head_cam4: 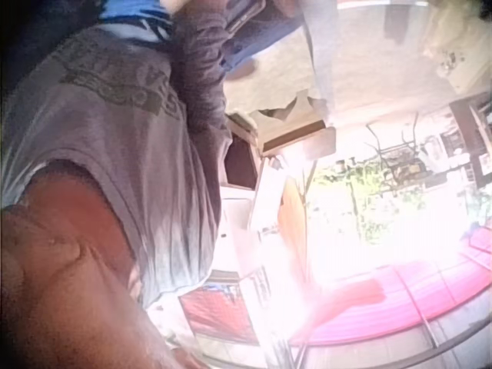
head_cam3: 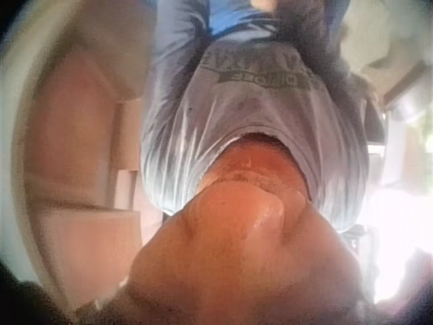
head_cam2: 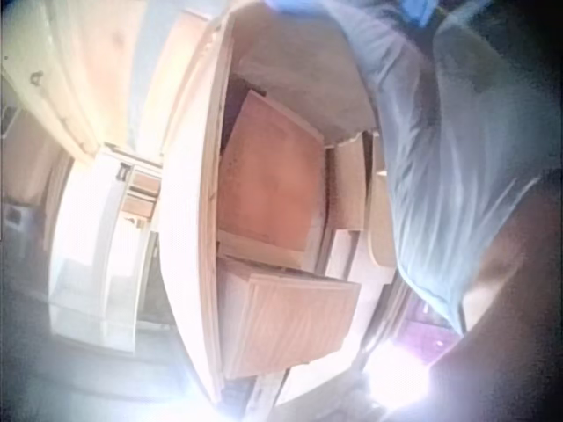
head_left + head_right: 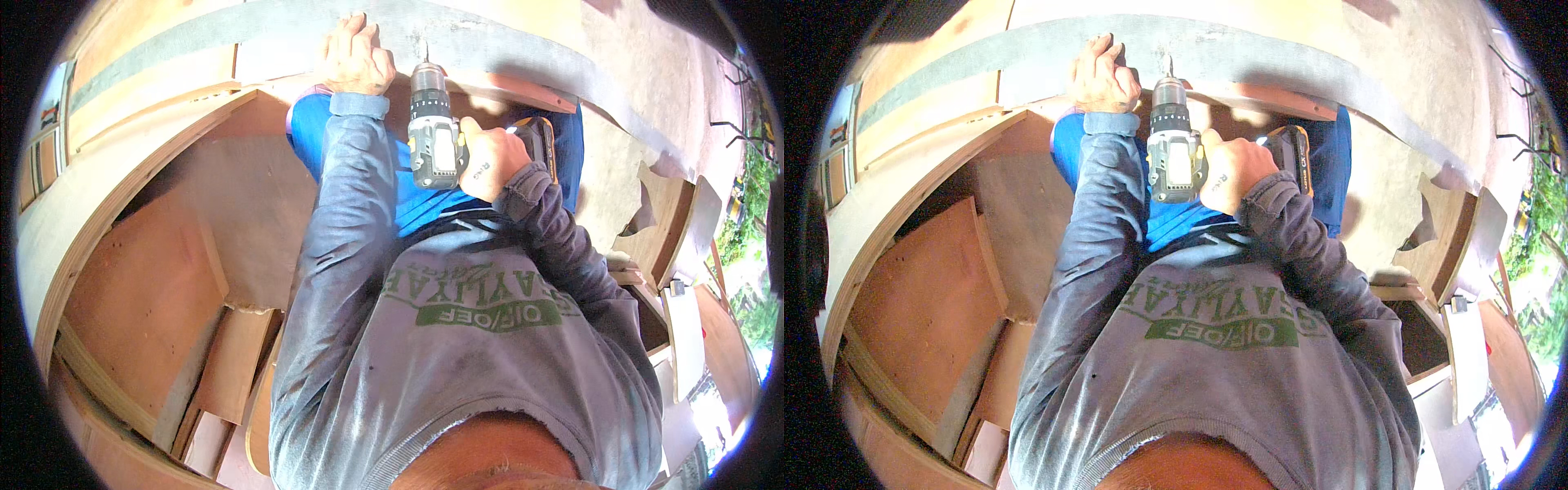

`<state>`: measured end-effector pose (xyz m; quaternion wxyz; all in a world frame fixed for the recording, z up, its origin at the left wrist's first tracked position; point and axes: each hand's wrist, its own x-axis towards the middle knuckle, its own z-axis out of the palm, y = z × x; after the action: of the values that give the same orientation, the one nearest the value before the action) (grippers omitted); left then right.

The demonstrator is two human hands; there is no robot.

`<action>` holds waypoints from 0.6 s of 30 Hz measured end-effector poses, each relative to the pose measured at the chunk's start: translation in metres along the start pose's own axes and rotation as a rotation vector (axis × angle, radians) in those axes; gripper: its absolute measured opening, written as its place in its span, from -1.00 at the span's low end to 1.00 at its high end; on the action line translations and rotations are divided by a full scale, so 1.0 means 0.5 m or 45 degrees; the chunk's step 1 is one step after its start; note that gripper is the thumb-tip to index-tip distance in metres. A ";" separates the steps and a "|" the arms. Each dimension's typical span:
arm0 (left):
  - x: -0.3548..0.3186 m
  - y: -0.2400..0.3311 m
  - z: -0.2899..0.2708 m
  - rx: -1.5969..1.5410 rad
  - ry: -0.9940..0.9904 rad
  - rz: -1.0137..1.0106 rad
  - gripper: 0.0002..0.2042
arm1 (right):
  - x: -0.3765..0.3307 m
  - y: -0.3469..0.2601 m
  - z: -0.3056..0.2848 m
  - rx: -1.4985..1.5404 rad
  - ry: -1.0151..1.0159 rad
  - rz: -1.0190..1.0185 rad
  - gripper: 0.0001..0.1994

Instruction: The person uses a cordless drill to fasten a long wooden strip to a larger wooden panel. After drilling several holes, the person applies a dark liquid from a bottle along the strip's surface.

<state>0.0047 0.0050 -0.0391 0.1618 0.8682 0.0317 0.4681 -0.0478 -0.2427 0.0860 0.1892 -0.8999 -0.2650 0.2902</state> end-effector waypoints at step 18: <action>-0.006 -0.014 0.007 -0.025 -0.026 0.013 -0.74 | 0.035 -0.051 -0.016 -0.058 0.080 0.052 -0.65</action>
<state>0.0062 0.0100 -0.0455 0.1681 0.8714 0.0211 0.4604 -0.0400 -0.2139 0.0975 0.1708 -0.9178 -0.2470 0.2597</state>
